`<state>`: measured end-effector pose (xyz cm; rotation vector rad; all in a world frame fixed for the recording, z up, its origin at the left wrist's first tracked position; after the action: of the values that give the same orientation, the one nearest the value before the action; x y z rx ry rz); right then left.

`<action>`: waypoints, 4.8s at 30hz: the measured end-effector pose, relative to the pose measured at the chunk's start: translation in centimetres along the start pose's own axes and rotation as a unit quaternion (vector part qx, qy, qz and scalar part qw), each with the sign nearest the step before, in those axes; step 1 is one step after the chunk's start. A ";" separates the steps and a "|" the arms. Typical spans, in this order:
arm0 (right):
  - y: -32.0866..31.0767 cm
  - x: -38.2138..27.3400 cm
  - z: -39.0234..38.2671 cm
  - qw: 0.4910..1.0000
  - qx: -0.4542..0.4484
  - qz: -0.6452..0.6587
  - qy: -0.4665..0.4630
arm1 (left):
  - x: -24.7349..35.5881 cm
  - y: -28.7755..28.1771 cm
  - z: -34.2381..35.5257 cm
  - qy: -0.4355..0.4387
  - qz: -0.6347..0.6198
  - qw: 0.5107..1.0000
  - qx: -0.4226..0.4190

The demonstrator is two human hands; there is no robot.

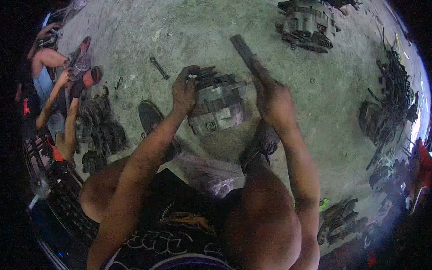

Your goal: The recorder is inspecting and cleaning car alternators using a metal file while seated on a shop floor.

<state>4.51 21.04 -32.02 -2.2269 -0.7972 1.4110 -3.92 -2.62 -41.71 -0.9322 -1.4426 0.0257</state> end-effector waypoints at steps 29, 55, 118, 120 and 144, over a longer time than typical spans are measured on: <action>4.9 1.4 -5.4 0.996 0.031 0.039 -0.068 | 0.6 -1.9 -0.3 0.015 0.013 1.000 0.001; 6.7 3.2 -5.1 0.998 -0.062 0.019 -0.011 | 1.0 -0.9 -0.2 0.008 0.004 1.000 0.009; 18.0 5.3 -10.3 0.901 -0.064 0.364 0.226 | 0.7 3.0 -7.6 -0.170 -0.066 0.974 0.136; 17.4 6.1 -7.0 0.901 -0.033 0.424 0.085 | 0.9 3.9 -7.4 -0.161 -0.061 0.976 0.135; 17.8 6.2 -8.6 0.972 -0.065 0.227 -0.002 | 0.2 3.4 -7.4 -0.152 -0.049 0.974 0.160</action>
<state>18.95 11.29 -43.19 -2.6267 -0.3996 1.5980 4.04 -4.15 -42.37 -0.6066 -1.7052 0.3316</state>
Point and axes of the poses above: each hand's wrist, its own z-axis towards the middle knuckle, its own y-axis out of the palm, x = y × z, the point moved 6 cm from there along z, towards the middle knuckle, and after that the axes turned 15 degrees about -x, right-handed, at the moved point
